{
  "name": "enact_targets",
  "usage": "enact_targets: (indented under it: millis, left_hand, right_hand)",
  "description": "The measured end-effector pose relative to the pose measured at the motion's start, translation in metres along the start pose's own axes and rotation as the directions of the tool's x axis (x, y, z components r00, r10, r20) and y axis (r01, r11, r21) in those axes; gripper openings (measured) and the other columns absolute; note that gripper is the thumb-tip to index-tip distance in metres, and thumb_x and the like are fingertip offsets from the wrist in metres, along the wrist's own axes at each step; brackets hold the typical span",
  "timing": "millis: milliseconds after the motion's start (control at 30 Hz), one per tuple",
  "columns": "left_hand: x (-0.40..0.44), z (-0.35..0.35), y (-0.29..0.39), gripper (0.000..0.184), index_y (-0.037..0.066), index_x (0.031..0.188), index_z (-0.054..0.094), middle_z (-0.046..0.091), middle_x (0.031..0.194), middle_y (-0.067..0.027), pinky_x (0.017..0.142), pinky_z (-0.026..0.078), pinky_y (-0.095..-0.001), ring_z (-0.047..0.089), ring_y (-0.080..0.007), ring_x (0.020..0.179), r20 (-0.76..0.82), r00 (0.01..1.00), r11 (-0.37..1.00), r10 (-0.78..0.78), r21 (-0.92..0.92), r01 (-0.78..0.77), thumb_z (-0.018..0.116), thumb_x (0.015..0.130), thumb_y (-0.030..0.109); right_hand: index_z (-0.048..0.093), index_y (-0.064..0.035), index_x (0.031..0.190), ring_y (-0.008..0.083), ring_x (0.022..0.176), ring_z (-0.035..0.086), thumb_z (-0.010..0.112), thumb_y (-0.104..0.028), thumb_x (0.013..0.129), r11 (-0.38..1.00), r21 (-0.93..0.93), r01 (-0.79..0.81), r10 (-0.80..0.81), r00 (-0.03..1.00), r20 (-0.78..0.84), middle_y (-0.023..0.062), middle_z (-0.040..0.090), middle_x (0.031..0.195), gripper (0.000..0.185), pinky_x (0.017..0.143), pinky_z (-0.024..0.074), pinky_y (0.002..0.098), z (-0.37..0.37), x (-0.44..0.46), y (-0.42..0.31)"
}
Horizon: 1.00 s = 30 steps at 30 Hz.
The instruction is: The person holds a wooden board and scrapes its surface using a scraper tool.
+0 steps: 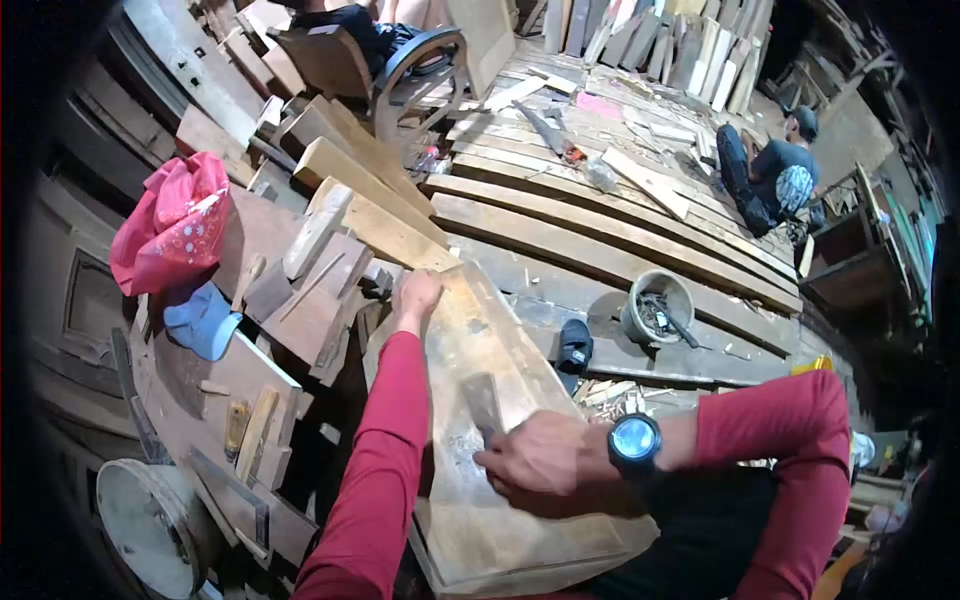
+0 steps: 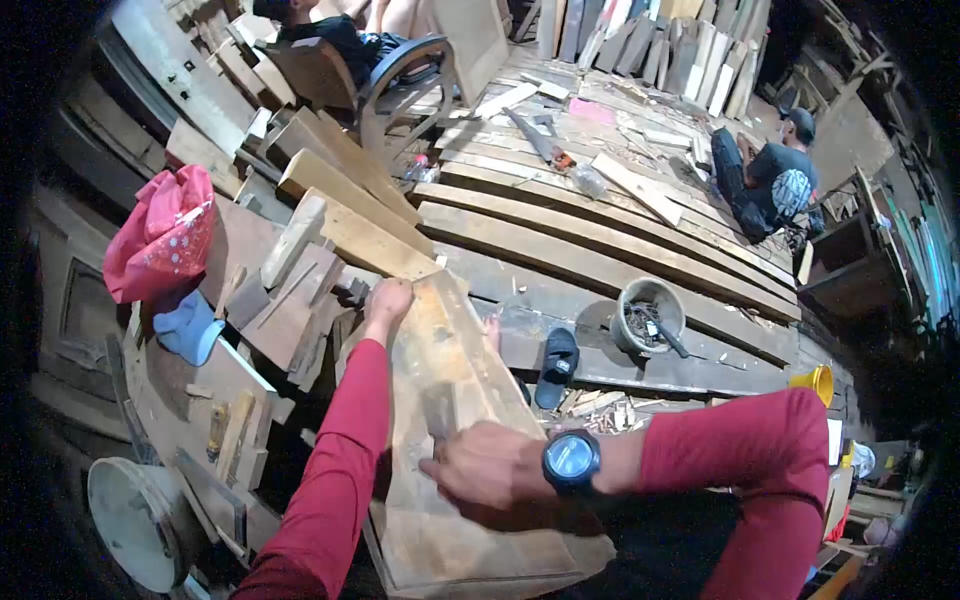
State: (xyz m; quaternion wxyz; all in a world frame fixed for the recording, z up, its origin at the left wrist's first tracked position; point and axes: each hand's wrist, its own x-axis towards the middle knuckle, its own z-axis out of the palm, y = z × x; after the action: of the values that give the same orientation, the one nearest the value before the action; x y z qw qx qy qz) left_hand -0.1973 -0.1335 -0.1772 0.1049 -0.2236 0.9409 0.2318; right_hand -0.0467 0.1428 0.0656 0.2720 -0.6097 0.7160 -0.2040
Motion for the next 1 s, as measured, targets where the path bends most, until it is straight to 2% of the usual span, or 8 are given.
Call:
enact_targets:
  millis: [100, 267, 367, 500, 533, 633, 700, 1000]
  left_hand:
    - [-0.005, -0.003, 0.001, 0.047, 0.007, 0.116, 0.073, 0.067, 0.121, -0.0227, 0.101, 0.048, -0.0486, 0.063, -0.0426, 0.116, 0.0, 1.0, 0.999, 0.005, -0.043, -0.005, 0.045, 0.094, 0.039]
    - [0.012, 0.022, -0.02, 0.047, 0.006, 0.112, 0.074, 0.068, 0.12, -0.0198, 0.098, 0.049, -0.0511, 0.064, -0.0395, 0.114, -0.085, 0.99, 0.993, 0.114, 0.029, -0.112, 0.046, 0.093, 0.039]
    - [-0.002, 0.0, -0.003, 0.045, 0.006, 0.108, 0.074, 0.07, 0.116, -0.0185, 0.098, 0.049, -0.0508, 0.064, -0.0382, 0.113, -0.005, 0.978, 0.97, 0.207, 0.134, -0.205, 0.044, 0.094, 0.035]
    - [-0.002, 0.004, -0.001, 0.043, 0.008, 0.111, 0.073, 0.068, 0.119, -0.0201, 0.1, 0.048, -0.0496, 0.063, -0.0388, 0.114, -0.062, 0.998, 1.0, 0.021, 0.023, -0.019, 0.04, 0.096, 0.03]
    - [-0.002, -0.002, -0.004, 0.047, 0.009, 0.117, 0.072, 0.065, 0.124, -0.0217, 0.102, 0.047, -0.0498, 0.062, -0.0403, 0.117, 0.021, 0.987, 0.98, 0.162, 0.111, -0.163, 0.04, 0.096, 0.036]
    - [-0.012, -0.009, 0.008, 0.049, 0.008, 0.114, 0.073, 0.066, 0.122, -0.0219, 0.103, 0.047, -0.0487, 0.061, -0.0428, 0.117, 0.005, 1.0, 1.0, -0.01, -0.002, 0.01, 0.04, 0.096, 0.039]
    - [0.0, 0.001, -0.001, 0.049, 0.007, 0.113, 0.074, 0.066, 0.122, -0.0225, 0.104, 0.046, -0.0495, 0.061, -0.0435, 0.117, 0.002, 0.998, 0.998, 0.06, 0.02, -0.06, 0.04, 0.096, 0.038]
    - [0.002, 0.004, -0.001, 0.049, 0.005, 0.112, 0.074, 0.067, 0.121, -0.0241, 0.103, 0.046, -0.0491, 0.061, -0.0426, 0.117, -0.018, 1.0, 1.0, 0.023, -0.007, -0.024, 0.043, 0.095, 0.039]
  right_hand:
    - [0.058, -0.0029, 0.094, 0.0394, 0.061, 0.063, 0.058, -0.022, 0.095, 0.987, -0.087, -0.136, 0.124, 0.984, -0.129, 0.0176, 0.058, 0.071, 0.019, 0.054, 0.0497, 0.0501, 0.014, -0.002, 0.024]
    - [0.057, -0.0021, 0.093, 0.0397, 0.062, 0.063, 0.058, -0.02, 0.095, 0.999, -0.035, 0.026, -0.029, 0.997, -0.071, 0.0181, 0.059, 0.071, 0.018, 0.055, 0.0509, 0.0493, 0.005, 0.0, 0.001]
    - [0.057, -0.0017, 0.093, 0.0402, 0.062, 0.063, 0.058, -0.021, 0.094, 0.995, -0.061, -0.085, 0.077, 0.99, -0.115, 0.0183, 0.059, 0.072, 0.019, 0.055, 0.0509, 0.0497, 0.02, -0.003, 0.019]
    - [0.057, -0.0025, 0.095, 0.0383, 0.064, 0.064, 0.059, -0.025, 0.094, 0.993, -0.115, -0.036, 0.028, 0.997, -0.068, 0.0161, 0.06, 0.075, 0.022, 0.056, 0.0525, 0.048, 0.017, -0.003, 0.022]
    - [0.056, -0.0032, 0.096, 0.0375, 0.065, 0.065, 0.059, -0.027, 0.094, 0.994, -0.107, 0.029, -0.04, 0.994, -0.102, 0.0153, 0.06, 0.076, 0.024, 0.056, 0.0528, 0.0466, 0.018, -0.004, 0.009]
    - [0.055, -0.0019, 0.098, 0.0385, 0.067, 0.065, 0.053, -0.023, 0.097, 0.998, -0.048, 0.037, -0.037, 0.999, -0.004, 0.017, 0.06, 0.075, 0.022, 0.056, 0.052, 0.0488, 0.02, -0.002, -0.004]
    - [0.055, -0.0008, 0.099, 0.0398, 0.066, 0.065, 0.053, -0.021, 0.096, 0.993, -0.047, -0.112, 0.113, 0.994, 0.0, 0.0186, 0.061, 0.075, 0.02, 0.056, 0.0512, 0.0502, 0.025, -0.001, 0.017]
    - [0.056, -0.0028, 0.096, 0.0398, 0.063, 0.063, 0.057, -0.022, 0.094, 0.999, -0.05, 0.003, -0.005, 0.999, -0.047, 0.0164, 0.058, 0.074, 0.019, 0.055, 0.0508, 0.0496, 0.023, -0.002, 0.007]
